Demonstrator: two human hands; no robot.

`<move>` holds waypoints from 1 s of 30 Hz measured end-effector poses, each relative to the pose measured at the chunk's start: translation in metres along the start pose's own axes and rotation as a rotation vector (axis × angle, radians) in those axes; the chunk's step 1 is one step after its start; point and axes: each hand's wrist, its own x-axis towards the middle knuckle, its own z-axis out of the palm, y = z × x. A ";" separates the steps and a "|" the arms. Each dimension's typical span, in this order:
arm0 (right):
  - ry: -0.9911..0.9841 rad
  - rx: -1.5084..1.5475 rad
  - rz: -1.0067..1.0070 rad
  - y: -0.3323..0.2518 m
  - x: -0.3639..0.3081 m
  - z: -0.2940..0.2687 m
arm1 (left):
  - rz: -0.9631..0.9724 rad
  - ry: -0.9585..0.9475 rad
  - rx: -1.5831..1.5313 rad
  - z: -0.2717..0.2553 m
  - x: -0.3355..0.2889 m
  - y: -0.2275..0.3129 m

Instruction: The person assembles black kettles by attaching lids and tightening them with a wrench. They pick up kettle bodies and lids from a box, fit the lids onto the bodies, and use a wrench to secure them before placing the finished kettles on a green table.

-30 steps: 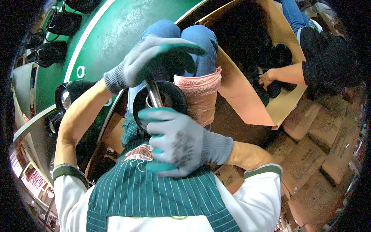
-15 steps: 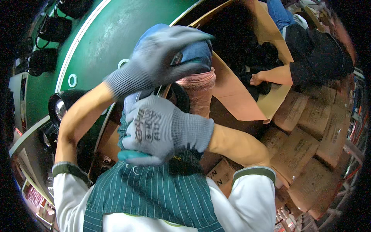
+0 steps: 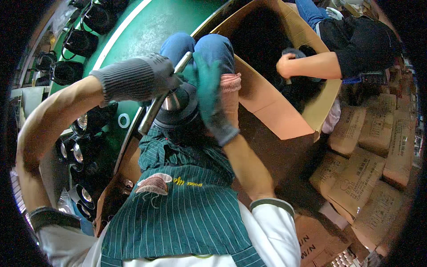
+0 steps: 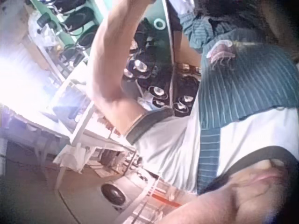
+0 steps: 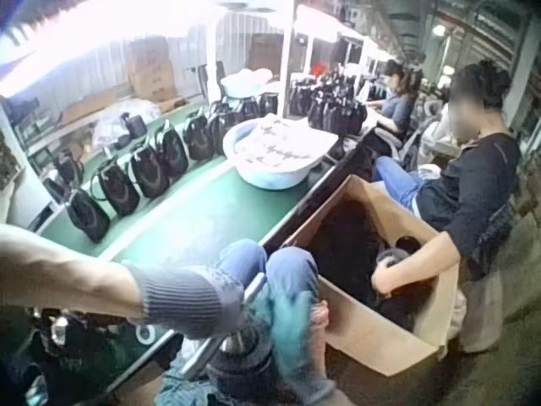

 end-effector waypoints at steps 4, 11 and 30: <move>0.355 -0.204 -0.258 0.044 -0.001 0.048 | -0.181 -0.108 0.075 0.008 0.031 0.036; -0.430 1.753 0.422 0.000 0.079 0.018 | -0.235 0.285 -0.001 0.057 0.020 0.022; 0.238 0.865 0.153 0.051 0.025 0.049 | 0.293 0.253 -0.161 0.072 0.018 -0.017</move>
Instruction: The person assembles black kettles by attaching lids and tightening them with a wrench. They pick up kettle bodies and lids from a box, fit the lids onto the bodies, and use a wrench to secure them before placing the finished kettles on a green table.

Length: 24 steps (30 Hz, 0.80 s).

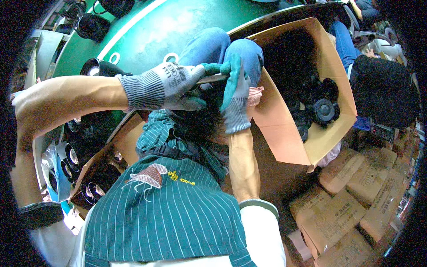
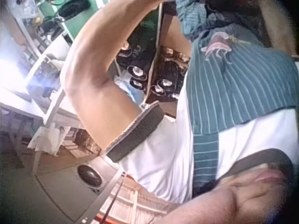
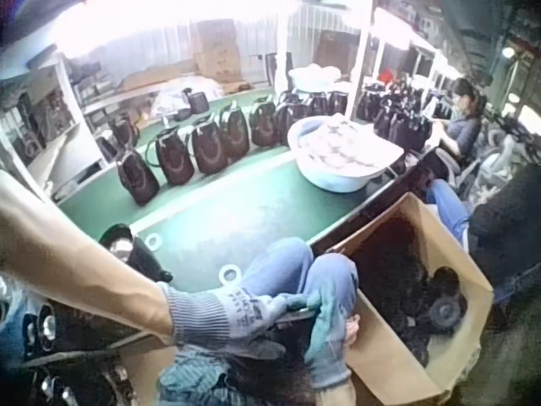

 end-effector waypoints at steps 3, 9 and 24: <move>-0.073 -0.140 -0.081 -0.039 -0.021 0.006 | 0.077 -0.042 0.012 -0.010 -0.013 -0.011; 0.032 0.326 0.056 -0.069 -0.064 0.015 | 0.408 0.005 0.094 -0.007 -0.010 -0.036; 0.083 -0.085 -0.367 -0.081 -0.088 0.030 | 0.559 -0.051 0.063 0.004 0.002 -0.058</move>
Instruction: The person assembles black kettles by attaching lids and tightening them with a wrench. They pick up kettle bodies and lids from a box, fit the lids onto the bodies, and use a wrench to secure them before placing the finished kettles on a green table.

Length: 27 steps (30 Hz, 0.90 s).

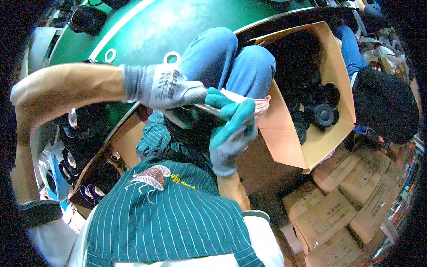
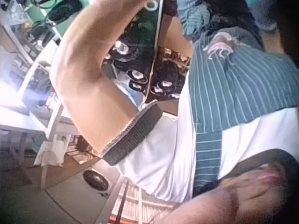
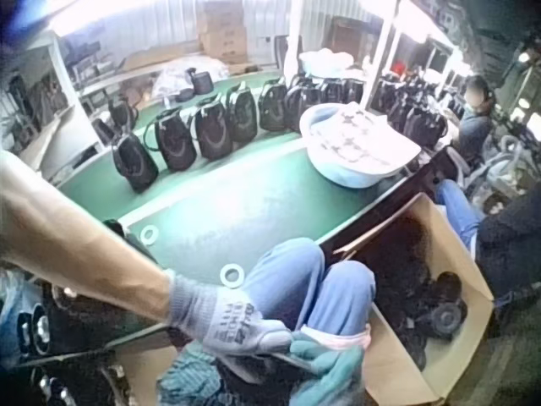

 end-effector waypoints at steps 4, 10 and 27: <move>0.173 -0.458 -0.081 0.001 -0.011 -0.007 | 0.065 -0.039 0.019 0.002 0.007 0.000; 0.196 0.034 0.120 -0.030 0.011 0.013 | 0.107 -0.055 0.091 -0.005 0.008 -0.014; -0.082 0.413 0.368 -0.017 -0.008 -0.064 | -1.105 1.082 -0.537 0.000 -0.061 -0.046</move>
